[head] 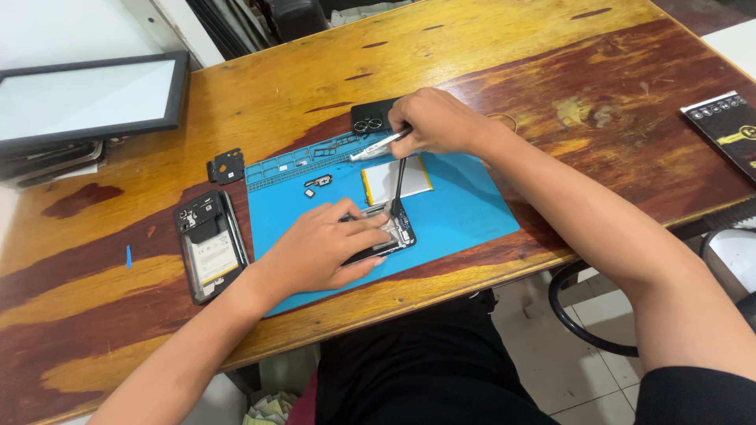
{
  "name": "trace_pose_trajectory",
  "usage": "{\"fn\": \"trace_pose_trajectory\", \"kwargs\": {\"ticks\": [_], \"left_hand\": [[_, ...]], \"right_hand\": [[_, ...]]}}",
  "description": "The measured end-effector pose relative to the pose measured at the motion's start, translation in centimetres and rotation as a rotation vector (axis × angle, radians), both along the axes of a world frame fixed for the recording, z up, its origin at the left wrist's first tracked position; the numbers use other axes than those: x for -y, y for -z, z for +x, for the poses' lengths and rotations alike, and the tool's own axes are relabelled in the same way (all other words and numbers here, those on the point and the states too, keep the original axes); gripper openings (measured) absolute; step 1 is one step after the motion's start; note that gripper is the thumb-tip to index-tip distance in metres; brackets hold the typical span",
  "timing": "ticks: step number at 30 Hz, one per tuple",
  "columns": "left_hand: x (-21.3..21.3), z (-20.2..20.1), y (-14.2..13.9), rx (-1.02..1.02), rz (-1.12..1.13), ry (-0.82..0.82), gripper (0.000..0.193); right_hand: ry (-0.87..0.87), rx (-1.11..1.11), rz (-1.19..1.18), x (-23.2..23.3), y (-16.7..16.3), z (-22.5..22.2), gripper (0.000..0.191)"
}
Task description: The person works on a disassembled smartphone on a blue repair mat. They brush the exposed motherboard and internal components, use a spudger to pry and adjust parts, and use tweezers to handle small components inside the phone frame.
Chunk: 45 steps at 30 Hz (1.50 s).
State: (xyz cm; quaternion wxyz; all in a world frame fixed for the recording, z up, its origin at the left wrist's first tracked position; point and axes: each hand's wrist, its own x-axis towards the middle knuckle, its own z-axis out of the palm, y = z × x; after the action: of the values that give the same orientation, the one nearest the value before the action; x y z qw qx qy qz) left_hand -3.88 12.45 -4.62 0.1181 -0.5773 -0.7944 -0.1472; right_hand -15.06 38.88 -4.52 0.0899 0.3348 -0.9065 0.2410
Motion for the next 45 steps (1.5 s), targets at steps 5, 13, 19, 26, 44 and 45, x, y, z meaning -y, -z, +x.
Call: {"fn": "trace_pose_trajectory", "kwargs": {"ticks": [5,13,19,26,44,45], "left_hand": [[0.1,0.1,-0.1,0.009,-0.009,0.000,0.032],[0.3,0.1,0.2,0.001,0.002,-0.003,0.032],[0.1,0.2,0.1,-0.007,-0.005,-0.007,0.032],[0.1,0.2,0.1,-0.007,-0.006,-0.003,0.033],[0.1,0.5,-0.3,-0.003,0.012,0.002,0.032],[0.1,0.4,-0.2,-0.003,0.011,0.005,0.032]], "right_hand": [[0.022,0.017,0.010,-0.3,-0.5,0.0,0.025],[0.010,0.044,0.078,-0.1,-0.5,0.3,0.026],[0.067,0.036,0.083,-0.6,-0.8,0.2,0.029],[0.059,-0.010,0.059,-0.7,-0.6,0.5,0.029],[0.073,-0.050,0.078,-0.9,-1.4,0.6,0.031],[0.050,-0.062,0.077,-0.7,-1.2,0.8,0.032]]}}
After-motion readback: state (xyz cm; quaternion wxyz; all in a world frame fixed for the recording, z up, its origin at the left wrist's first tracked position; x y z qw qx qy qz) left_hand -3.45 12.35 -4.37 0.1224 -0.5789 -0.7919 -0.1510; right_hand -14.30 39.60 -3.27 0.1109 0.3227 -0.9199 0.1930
